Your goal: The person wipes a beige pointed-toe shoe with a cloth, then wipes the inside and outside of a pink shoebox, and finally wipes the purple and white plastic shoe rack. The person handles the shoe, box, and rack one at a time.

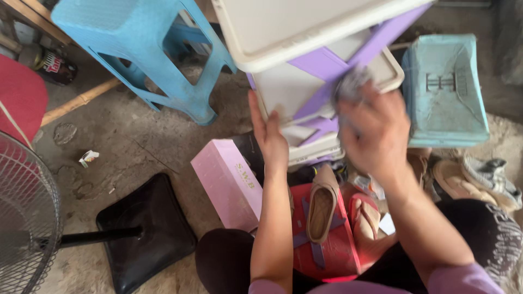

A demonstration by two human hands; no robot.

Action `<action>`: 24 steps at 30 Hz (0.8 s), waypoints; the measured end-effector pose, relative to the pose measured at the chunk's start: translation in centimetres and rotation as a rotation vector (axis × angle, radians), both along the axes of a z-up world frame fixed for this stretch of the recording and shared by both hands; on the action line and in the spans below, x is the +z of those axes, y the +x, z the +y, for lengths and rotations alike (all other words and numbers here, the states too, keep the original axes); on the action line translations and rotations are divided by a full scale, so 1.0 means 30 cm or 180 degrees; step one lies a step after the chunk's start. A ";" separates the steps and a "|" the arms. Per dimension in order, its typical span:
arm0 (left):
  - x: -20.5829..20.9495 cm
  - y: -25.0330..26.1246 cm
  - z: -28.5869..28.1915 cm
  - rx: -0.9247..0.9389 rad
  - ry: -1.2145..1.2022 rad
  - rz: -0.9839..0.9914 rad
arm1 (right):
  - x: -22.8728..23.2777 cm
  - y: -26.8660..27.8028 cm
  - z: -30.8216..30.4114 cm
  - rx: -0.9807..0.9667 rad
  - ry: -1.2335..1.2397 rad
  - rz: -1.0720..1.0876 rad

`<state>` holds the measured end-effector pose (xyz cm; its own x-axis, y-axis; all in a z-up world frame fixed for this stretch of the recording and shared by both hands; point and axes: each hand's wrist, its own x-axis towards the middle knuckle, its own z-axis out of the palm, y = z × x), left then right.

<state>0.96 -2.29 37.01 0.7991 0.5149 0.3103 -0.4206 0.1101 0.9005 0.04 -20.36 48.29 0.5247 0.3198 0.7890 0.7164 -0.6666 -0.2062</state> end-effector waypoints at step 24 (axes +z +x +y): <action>-0.084 -0.087 -0.047 -0.0275 0.0677 -0.0069 | -0.018 0.256 0.404 0.0578 -0.0402 0.0160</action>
